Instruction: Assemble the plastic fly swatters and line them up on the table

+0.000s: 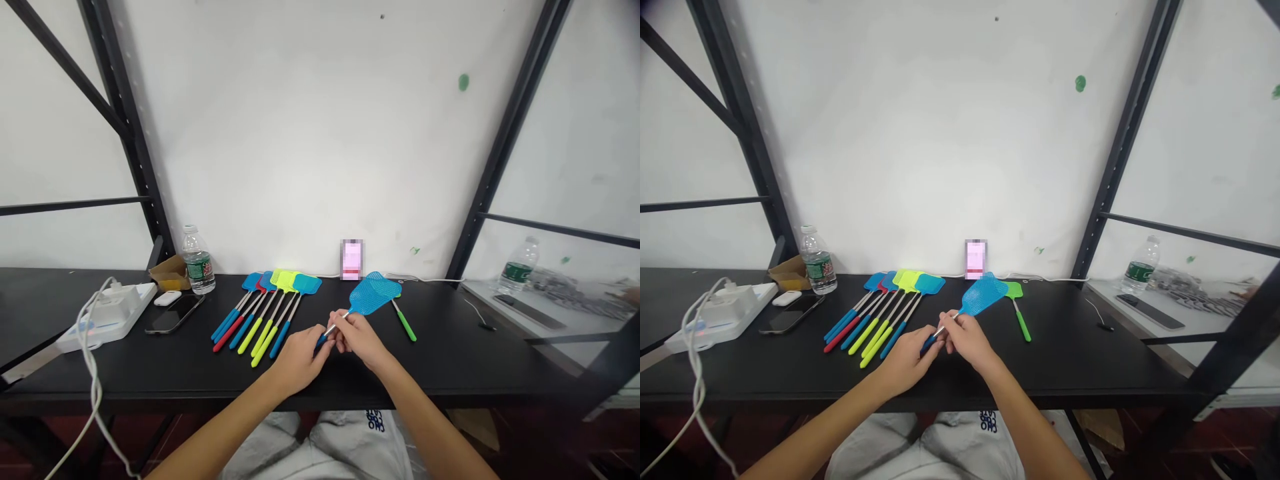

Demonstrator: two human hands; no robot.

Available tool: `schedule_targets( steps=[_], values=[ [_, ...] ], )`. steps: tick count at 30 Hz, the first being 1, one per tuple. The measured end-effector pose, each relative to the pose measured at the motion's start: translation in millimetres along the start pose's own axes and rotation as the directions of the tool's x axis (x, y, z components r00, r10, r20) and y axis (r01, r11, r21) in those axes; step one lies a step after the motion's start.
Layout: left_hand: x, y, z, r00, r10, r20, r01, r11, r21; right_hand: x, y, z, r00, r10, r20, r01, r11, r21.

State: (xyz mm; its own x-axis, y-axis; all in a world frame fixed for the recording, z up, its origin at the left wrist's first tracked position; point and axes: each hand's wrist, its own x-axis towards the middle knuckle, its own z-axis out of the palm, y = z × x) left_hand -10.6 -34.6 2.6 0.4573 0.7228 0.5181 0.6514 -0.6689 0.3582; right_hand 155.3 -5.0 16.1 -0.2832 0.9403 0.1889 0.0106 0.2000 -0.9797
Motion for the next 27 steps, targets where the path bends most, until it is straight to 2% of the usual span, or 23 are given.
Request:
schedule_targets(
  steps=[6,11,15,19,22,27],
  values=[
    [-0.1,-1.2,1.6,0.999,-0.012,0.043,0.007,0.993,0.12,3.1,-4.4,-16.7,0.973,0.073,-0.22,-0.04,0.987,0.153],
    [0.7,1.4,-0.5,0.998,-0.036,0.053,0.03,0.994,0.106,4.9,1.3,-6.8,0.948,0.092,-0.306,-0.035,0.981,0.189],
    [0.9,0.8,-0.6,0.999,-0.032,0.044,0.026,0.991,0.132,6.8,8.2,3.1,0.956,0.065,-0.287,-0.013,0.984,0.18],
    [1.6,1.4,0.4,0.998,-0.036,0.06,0.023,0.978,0.206,8.4,13.0,-5.2,0.953,0.064,-0.295,-0.046,0.997,0.07],
    [2.1,1.7,0.3,0.996,-0.042,0.081,0.023,0.975,0.221,8.5,14.6,-15.1,0.965,0.096,-0.243,-0.063,0.988,0.14],
    [2.5,1.5,-2.7,0.992,-0.079,0.102,0.063,0.987,0.151,8.2,12.7,-31.3,0.975,0.127,-0.181,-0.081,0.967,0.243]
  ],
)
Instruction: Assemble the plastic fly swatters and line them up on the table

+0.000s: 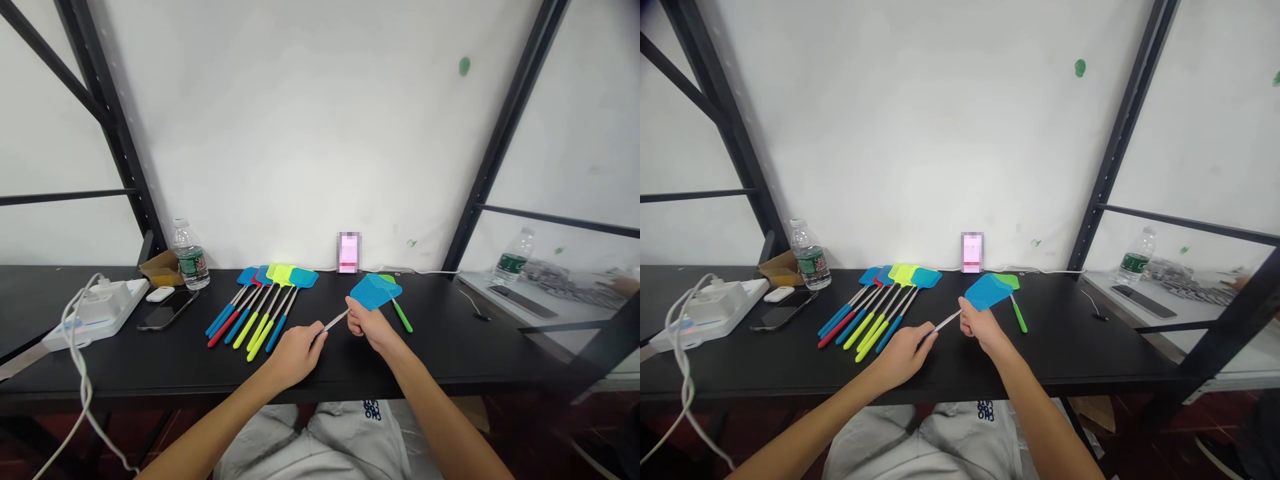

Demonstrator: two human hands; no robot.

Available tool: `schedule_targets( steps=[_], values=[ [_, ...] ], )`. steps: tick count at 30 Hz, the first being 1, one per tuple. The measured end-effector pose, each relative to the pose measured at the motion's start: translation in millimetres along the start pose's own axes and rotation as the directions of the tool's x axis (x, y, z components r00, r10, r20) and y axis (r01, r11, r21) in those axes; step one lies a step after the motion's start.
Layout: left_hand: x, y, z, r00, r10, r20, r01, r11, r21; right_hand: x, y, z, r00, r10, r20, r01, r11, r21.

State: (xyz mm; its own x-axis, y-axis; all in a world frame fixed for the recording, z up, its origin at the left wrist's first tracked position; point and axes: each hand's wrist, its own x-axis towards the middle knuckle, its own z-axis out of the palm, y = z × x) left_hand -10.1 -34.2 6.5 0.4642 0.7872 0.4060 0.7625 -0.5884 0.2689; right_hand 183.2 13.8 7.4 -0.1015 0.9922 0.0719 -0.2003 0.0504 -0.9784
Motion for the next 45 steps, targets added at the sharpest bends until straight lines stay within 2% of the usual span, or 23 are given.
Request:
schedule_targets(
  steps=[6,13,17,23,28,30,35,38,41,43,45],
  values=[
    [0.4,1.8,-2.5,1.0,0.001,0.015,0.0,1.0,-0.022,1.0,-13.7,-17.3,0.999,-0.046,0.004,0.047,0.998,-0.041],
    [0.4,2.4,-1.4,1.0,0.004,0.0,-0.004,0.999,0.032,-0.4,-21.5,-23.1,0.995,-0.098,-0.014,0.097,0.994,-0.057],
    [-0.2,2.3,-0.3,1.0,0.017,-0.003,-0.017,0.998,0.059,-1.3,-17.4,-16.8,0.996,-0.076,-0.051,0.073,0.996,-0.042],
    [-1.6,2.6,0.6,0.999,0.009,-0.031,-0.008,0.999,0.046,-3.7,-4.2,10.1,0.988,0.001,0.156,0.007,0.998,-0.056],
    [-2.0,1.2,1.3,0.999,0.016,-0.037,-0.013,0.997,0.076,-2.0,-1.6,10.8,0.988,-0.002,0.156,0.01,0.998,-0.054],
    [-2.0,0.9,1.9,0.999,0.014,-0.038,-0.01,0.996,0.092,-0.1,-3.1,4.9,0.993,-0.002,0.114,0.006,0.999,-0.036],
    [-1.9,0.7,3.9,0.999,-0.006,-0.042,0.01,0.996,0.092,4.9,-9.8,-7.1,0.991,-0.04,-0.124,0.053,0.993,0.106],
    [-1.4,1.7,2.0,0.999,-0.017,-0.044,0.019,0.999,0.048,7.7,-11.8,-10.2,0.971,-0.084,-0.223,0.114,0.985,0.129],
    [-0.9,4.9,-5.8,0.998,-0.054,-0.033,0.051,0.996,-0.076,8.2,-11.5,-8.8,0.951,-0.111,-0.289,0.154,0.979,0.131],
    [-0.7,8.0,-12.7,0.998,-0.062,0.03,0.067,0.974,-0.215,6.0,-10.3,-3.7,0.965,-0.088,-0.247,0.123,0.984,0.127],
    [-0.2,10.9,-17.4,0.991,-0.054,0.123,0.097,0.92,-0.379,1.8,-8.2,5.2,0.987,-0.044,-0.153,0.064,0.99,0.128]
  ],
)
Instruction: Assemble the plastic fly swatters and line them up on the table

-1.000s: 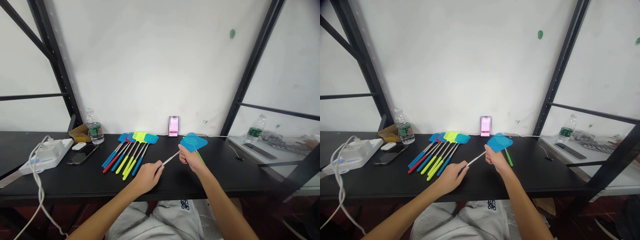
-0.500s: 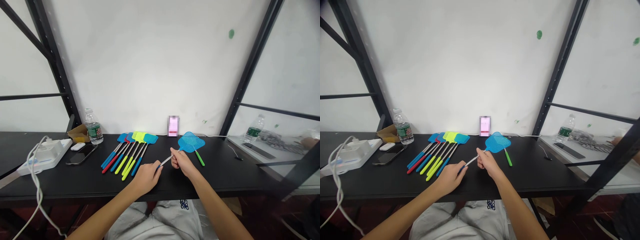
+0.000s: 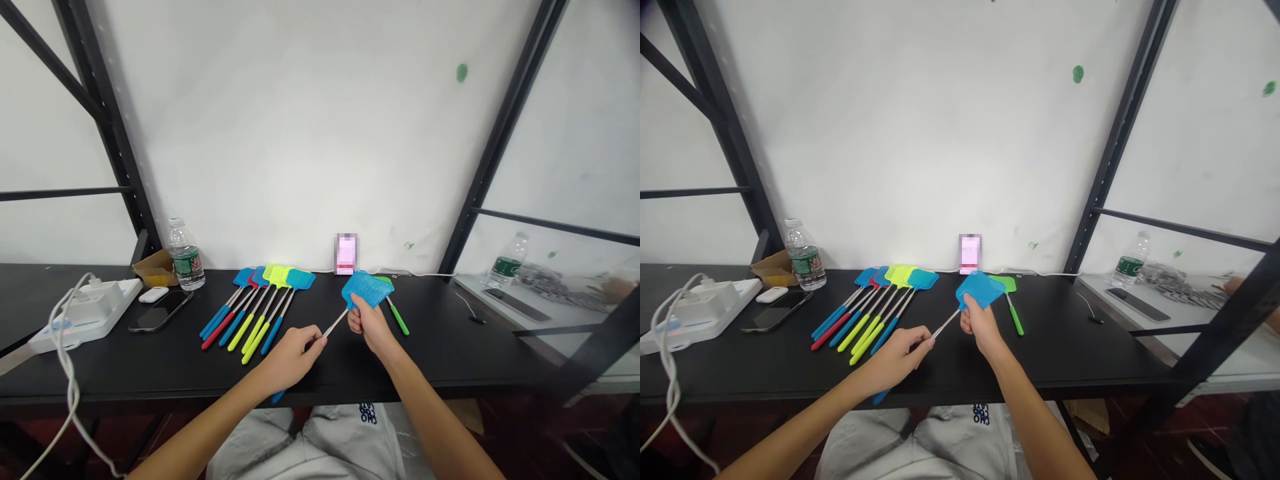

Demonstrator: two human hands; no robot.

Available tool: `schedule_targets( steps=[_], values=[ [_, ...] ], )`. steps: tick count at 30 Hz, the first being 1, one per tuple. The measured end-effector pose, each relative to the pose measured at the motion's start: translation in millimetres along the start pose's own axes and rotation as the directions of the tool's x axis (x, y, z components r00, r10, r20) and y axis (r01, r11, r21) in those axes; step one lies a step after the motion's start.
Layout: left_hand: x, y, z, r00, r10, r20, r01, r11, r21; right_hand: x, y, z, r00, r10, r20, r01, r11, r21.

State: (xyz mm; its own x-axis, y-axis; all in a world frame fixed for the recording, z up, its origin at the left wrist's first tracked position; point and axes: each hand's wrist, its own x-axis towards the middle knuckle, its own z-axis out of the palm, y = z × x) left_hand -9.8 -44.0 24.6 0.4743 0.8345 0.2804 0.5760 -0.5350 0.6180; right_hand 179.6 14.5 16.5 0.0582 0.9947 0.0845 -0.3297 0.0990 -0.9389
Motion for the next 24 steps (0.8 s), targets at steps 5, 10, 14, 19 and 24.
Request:
schedule_targets(
  steps=[5,10,14,19,24],
  values=[
    [3.2,-3.1,5.4,0.987,-0.115,0.111,0.147,0.929,-0.339,-15.4,12.8,23.2,0.966,0.138,0.218,-0.133,0.99,-0.038],
    [0.2,-16.2,10.2,0.994,-0.112,-0.016,0.101,0.942,-0.319,-19.6,20.0,29.9,0.961,0.131,0.243,-0.121,0.991,-0.054],
    [-5.0,-20.8,8.0,0.993,-0.074,-0.087,0.053,0.973,-0.225,-25.8,21.7,35.2,0.965,0.087,0.249,-0.078,0.996,-0.046],
    [-8.3,-16.5,9.6,0.993,-0.081,-0.084,0.062,0.976,-0.209,-23.2,26.0,38.7,0.985,0.05,0.165,-0.044,0.998,-0.041],
    [-19.1,-12.3,11.2,0.981,-0.122,-0.152,0.097,0.982,-0.159,8.2,-15.4,-22.3,0.921,-0.155,-0.357,0.181,0.983,0.041]
  ],
)
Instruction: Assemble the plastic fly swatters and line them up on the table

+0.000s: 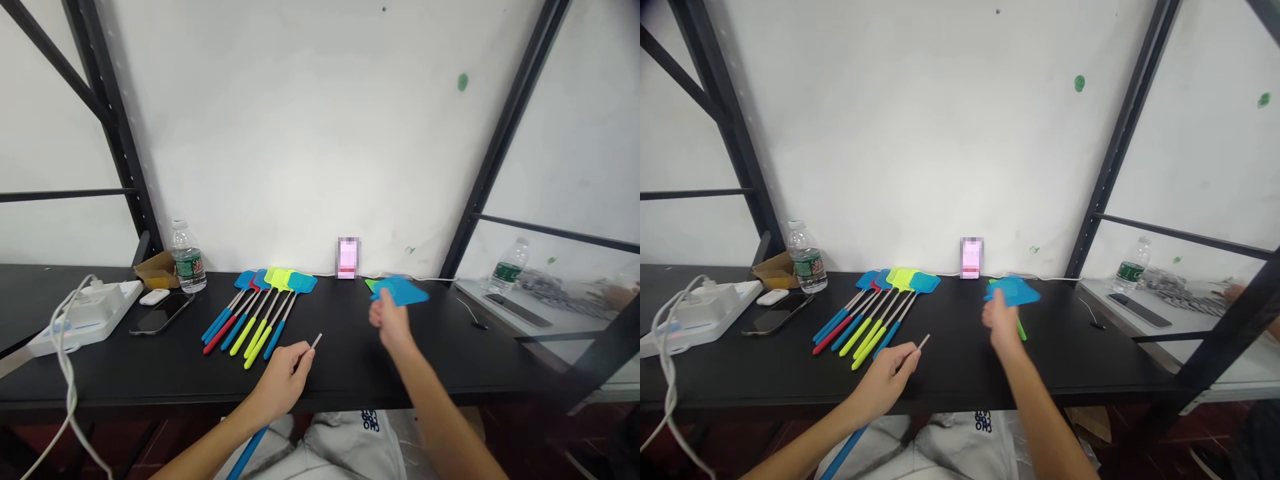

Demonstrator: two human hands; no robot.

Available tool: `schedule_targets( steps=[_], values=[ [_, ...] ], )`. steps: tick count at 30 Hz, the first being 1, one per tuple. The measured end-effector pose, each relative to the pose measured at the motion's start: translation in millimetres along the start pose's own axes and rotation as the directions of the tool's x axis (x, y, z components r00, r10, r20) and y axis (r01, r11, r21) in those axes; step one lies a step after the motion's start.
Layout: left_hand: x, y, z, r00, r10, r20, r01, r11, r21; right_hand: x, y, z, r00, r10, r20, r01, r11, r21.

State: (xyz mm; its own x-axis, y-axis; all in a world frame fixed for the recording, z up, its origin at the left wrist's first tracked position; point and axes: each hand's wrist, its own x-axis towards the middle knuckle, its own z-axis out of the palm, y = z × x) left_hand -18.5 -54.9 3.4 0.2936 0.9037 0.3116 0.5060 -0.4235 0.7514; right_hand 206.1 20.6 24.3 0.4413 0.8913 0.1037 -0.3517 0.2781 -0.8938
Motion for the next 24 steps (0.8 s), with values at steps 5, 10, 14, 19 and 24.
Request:
schedule_targets(
  steps=[5,10,14,19,24],
  values=[
    [2.1,-8.3,-2.4,0.998,-0.064,0.013,0.065,0.982,-0.174,29.4,-40.7,-47.1,0.998,-0.059,0.034,0.063,0.985,-0.161],
    [3.6,-12.8,-3.2,0.974,-0.196,0.114,0.225,0.901,-0.371,22.0,-15.9,-47.4,0.91,0.261,0.32,0.007,0.765,-0.644],
    [2.2,-9.1,-2.7,0.975,-0.176,0.136,0.216,0.897,-0.387,25.7,-0.1,-44.8,0.852,0.402,0.335,0.058,0.564,-0.823],
    [2.9,-10.0,-1.2,0.975,-0.175,0.137,0.216,0.895,-0.39,31.5,-1.1,-50.0,0.87,0.389,0.303,0.029,0.573,-0.819],
    [2.3,-9.6,-0.8,0.976,-0.162,0.148,0.208,0.898,-0.387,27.0,-9.2,-47.2,0.916,0.244,0.318,0.17,0.482,-0.859]
  ],
)
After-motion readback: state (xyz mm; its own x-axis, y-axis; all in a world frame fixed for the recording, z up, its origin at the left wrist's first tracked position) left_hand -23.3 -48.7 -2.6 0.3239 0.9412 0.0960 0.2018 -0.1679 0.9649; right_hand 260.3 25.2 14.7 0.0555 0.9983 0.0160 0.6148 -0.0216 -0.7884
